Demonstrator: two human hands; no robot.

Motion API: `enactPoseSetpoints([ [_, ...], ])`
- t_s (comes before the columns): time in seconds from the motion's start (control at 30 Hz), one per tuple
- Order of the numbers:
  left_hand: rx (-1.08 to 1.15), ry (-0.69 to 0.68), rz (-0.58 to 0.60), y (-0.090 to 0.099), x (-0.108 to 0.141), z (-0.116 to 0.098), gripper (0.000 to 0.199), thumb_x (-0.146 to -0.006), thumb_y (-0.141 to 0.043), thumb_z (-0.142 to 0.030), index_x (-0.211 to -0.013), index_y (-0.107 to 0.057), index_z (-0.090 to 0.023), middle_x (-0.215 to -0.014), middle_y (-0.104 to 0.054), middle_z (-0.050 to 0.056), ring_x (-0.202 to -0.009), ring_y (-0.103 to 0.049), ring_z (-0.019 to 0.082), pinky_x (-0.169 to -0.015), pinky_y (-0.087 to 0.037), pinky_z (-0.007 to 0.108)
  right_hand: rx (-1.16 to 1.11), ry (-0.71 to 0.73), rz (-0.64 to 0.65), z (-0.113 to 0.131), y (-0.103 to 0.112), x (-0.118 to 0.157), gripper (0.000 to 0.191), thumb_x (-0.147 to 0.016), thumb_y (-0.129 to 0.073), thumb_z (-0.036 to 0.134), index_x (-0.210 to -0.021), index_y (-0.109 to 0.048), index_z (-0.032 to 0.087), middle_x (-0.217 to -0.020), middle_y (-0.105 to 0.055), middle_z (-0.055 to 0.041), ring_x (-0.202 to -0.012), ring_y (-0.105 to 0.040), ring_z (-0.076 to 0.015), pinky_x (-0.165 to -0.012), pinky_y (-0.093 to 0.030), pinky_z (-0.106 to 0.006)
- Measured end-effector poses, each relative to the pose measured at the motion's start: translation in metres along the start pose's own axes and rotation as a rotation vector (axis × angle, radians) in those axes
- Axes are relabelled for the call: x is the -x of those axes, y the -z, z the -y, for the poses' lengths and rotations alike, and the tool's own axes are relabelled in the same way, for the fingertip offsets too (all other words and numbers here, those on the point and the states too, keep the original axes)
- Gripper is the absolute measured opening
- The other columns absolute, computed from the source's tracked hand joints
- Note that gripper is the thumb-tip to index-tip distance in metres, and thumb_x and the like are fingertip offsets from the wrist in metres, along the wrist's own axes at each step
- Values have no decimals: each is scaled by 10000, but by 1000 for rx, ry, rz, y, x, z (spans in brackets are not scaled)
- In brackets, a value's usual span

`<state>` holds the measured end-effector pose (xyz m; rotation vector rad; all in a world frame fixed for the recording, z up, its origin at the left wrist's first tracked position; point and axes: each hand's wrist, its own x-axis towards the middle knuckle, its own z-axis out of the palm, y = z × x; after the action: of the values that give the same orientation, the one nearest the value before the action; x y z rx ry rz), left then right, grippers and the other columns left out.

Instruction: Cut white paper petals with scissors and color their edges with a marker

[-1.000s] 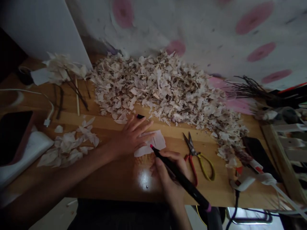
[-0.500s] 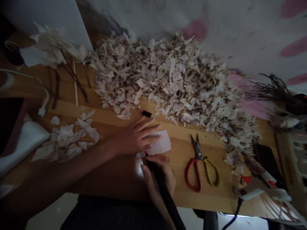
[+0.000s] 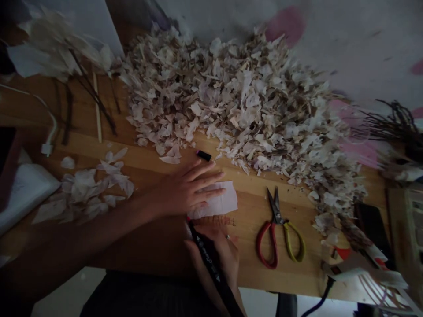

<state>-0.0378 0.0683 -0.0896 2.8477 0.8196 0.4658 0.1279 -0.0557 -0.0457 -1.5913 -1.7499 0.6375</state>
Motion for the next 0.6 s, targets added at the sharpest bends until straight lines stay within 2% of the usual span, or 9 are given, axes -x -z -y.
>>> enactPoseSetpoints([
  [0.1,-18,8,9,-1,-1,-2,431,-1055,-508,-386,-1467,-582,-281,-1612,-499,54,-1498,-433,312,-1235,-310,494,139,1,-117,-1,-9,7,115,-928,-716,361,-890,-668,264,-687,-763,37,-495,-708,-153,-488,-558,-219],
  [0.23,-11,57,8,-2,-3,-4,410,-1055,-512,-380,-1442,-606,-279,-1603,-510,56,-1494,-439,304,-1233,-312,504,237,-5,-205,-5,-26,11,198,-943,-687,419,-833,-655,257,-644,-757,46,-485,-728,-173,-477,-539,-238],
  [0.43,-37,69,-63,-3,-2,-4,424,-1060,-493,-395,-1439,-609,-243,-1588,-525,90,-1472,-471,319,-1222,-339,519,265,2,-245,-12,-37,9,241,-941,-670,480,-820,-658,272,-649,-754,62,-457,-705,-163,-474,-516,-254],
  [0.6,-28,77,-50,-1,-2,-5,400,-1058,-500,-383,-1418,-631,-268,-1576,-538,103,-1468,-481,326,-1208,-362,524,204,-56,-231,-17,-37,15,285,-922,-704,511,-803,-680,253,-666,-723,53,-516,-686,-137,-510,-524,-242],
])
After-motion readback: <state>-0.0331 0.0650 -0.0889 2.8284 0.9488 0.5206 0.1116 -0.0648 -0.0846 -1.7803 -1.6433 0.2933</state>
